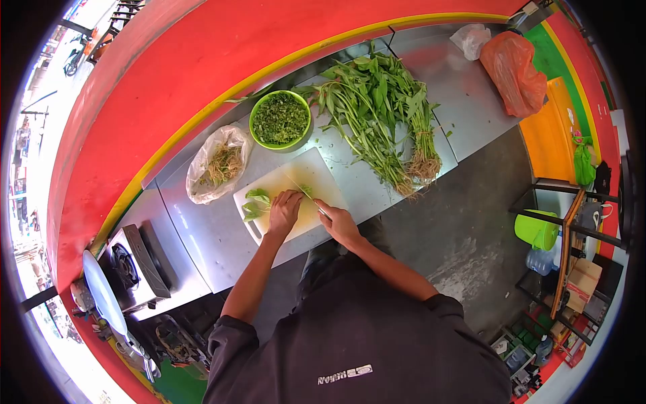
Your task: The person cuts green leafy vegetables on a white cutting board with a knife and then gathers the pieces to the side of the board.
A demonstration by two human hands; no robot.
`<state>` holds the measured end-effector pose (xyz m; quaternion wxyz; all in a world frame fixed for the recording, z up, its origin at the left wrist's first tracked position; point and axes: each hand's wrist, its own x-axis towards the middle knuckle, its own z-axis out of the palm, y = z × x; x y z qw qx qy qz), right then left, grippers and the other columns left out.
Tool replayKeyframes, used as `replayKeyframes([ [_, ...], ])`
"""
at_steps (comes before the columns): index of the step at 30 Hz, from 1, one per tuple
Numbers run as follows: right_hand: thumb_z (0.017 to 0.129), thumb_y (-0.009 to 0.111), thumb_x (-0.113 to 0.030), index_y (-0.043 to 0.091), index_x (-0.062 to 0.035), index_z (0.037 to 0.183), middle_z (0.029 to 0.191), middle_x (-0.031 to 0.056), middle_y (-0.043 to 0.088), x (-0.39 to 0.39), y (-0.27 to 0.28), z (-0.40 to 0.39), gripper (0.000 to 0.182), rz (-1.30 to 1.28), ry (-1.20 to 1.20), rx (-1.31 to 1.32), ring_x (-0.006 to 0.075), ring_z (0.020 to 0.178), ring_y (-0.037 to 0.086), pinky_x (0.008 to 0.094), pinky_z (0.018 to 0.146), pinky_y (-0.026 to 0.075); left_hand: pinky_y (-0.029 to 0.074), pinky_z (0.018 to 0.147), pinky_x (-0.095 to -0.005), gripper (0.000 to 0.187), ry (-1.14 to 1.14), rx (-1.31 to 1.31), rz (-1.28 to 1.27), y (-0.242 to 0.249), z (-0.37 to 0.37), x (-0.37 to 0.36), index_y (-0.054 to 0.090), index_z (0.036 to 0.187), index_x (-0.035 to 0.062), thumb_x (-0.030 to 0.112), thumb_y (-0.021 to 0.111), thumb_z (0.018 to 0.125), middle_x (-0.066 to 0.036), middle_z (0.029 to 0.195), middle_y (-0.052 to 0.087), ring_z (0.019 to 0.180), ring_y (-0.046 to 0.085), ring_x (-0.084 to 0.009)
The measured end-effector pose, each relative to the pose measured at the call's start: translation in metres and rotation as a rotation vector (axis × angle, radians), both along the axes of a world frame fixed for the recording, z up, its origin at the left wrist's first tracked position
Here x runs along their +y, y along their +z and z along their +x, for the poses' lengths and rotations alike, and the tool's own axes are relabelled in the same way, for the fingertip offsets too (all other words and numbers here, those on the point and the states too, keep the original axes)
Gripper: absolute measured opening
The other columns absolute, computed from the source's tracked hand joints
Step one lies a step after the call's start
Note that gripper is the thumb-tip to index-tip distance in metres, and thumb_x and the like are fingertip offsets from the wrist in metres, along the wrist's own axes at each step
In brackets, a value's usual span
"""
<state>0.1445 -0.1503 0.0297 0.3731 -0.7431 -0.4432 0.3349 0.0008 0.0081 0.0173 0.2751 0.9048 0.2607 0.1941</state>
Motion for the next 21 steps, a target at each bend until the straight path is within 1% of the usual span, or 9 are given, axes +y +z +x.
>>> replayKeyframes([
  [1, 0.097, 0.065, -0.012, 0.062, -0.0072, 0.139, 0.094, 0.026, 0.07, 0.002, 0.003, 0.0, 0.042, -0.06, 0.017, 0.006, 0.0443, 0.084, 0.069, 0.0487, 0.073, 0.055, 0.051, 0.084, -0.044, 0.016, -0.016, 0.024, 0.001, 0.001, 0.0, 0.0, 0.072, 0.108, 0.0072, 0.008, 0.069, 0.092, -0.008, 0.103, 0.069, 0.095, 0.066, -0.0312],
  [2, 0.097, 0.065, -0.012, 0.062, -0.0072, 0.139, 0.094, 0.026, 0.07, 0.002, 0.006, 0.0, 0.042, -0.059, 0.014, 0.005, 0.0443, 0.084, 0.069, 0.0487, 0.073, 0.055, 0.051, 0.084, -0.044, 0.016, -0.018, 0.023, 0.002, 0.003, 0.0, -0.001, 0.072, 0.108, 0.0072, 0.008, 0.069, 0.092, -0.008, 0.103, 0.069, 0.095, 0.066, -0.0312],
  [7, 0.098, 0.065, -0.012, 0.061, -0.0071, 0.14, 0.089, 0.0266, 0.069, -0.003, 0.001, -0.003, 0.042, 0.101, -0.011, -0.008, 0.045, 0.081, 0.068, 0.0495, 0.072, 0.055, 0.05, 0.083, -0.0441, 0.017, 0.031, 0.022, -0.022, -0.001, 0.0, 0.001, 0.072, 0.109, 0.0078, 0.009, 0.069, 0.093, -0.008, 0.104, 0.069, 0.096, 0.066, -0.0301],
  [11, 0.098, 0.064, -0.012, 0.061, -0.0069, 0.14, 0.093, 0.0278, 0.069, -0.003, -0.003, -0.001, 0.043, 0.052, -0.001, 0.015, 0.0451, 0.084, 0.069, 0.0499, 0.073, 0.055, 0.05, 0.083, -0.044, 0.016, 0.012, 0.019, 0.005, 0.004, 0.0, 0.0, 0.073, 0.109, 0.0077, 0.009, 0.069, 0.093, -0.008, 0.104, 0.069, 0.096, 0.066, -0.0299],
  [14, 0.098, 0.064, -0.012, 0.06, -0.0068, 0.141, 0.093, 0.0276, 0.069, -0.001, 0.003, 0.0, 0.043, 0.007, 0.012, -0.023, 0.045, 0.086, 0.069, 0.0496, 0.073, 0.055, 0.051, 0.083, -0.0437, 0.014, -0.002, 0.025, 0.002, 0.009, 0.001, 0.0, 0.072, 0.106, 0.0051, 0.008, 0.069, 0.093, -0.01, 0.103, 0.07, 0.096, 0.067, -0.0323],
  [17, 0.098, 0.064, -0.013, 0.06, -0.0075, 0.141, 0.091, 0.0265, 0.069, -0.003, 0.005, -0.002, 0.043, 0.049, 0.013, -0.001, 0.0449, 0.084, 0.069, 0.0496, 0.072, 0.055, 0.051, 0.083, -0.0439, 0.014, 0.023, 0.025, -0.028, 0.003, -0.001, 0.001, 0.072, 0.107, 0.0052, 0.008, 0.069, 0.094, -0.01, 0.103, 0.07, 0.096, 0.067, -0.0327],
  [19, 0.098, 0.064, -0.014, 0.06, -0.0079, 0.14, 0.087, 0.0257, 0.069, -0.006, 0.002, -0.004, 0.043, 0.13, -0.018, -0.019, 0.0448, 0.079, 0.068, 0.0497, 0.071, 0.054, 0.05, 0.082, -0.0429, 0.015, 0.03, -0.003, -0.022, 0.0, 0.0, 0.002, 0.073, 0.108, 0.0074, 0.01, 0.069, 0.093, -0.007, 0.105, 0.069, 0.095, 0.067, -0.03],
  [21, 0.098, 0.064, -0.016, 0.061, -0.0092, 0.139, 0.087, 0.0242, 0.07, -0.004, -0.001, -0.002, 0.041, 0.093, -0.009, -0.034, 0.0435, 0.079, 0.069, 0.0505, 0.071, 0.055, 0.05, 0.083, -0.0437, 0.014, 0.018, 0.005, -0.04, 0.0, 0.0, 0.002, 0.072, 0.107, 0.0062, 0.009, 0.069, 0.093, -0.009, 0.104, 0.07, 0.096, 0.067, -0.0314],
])
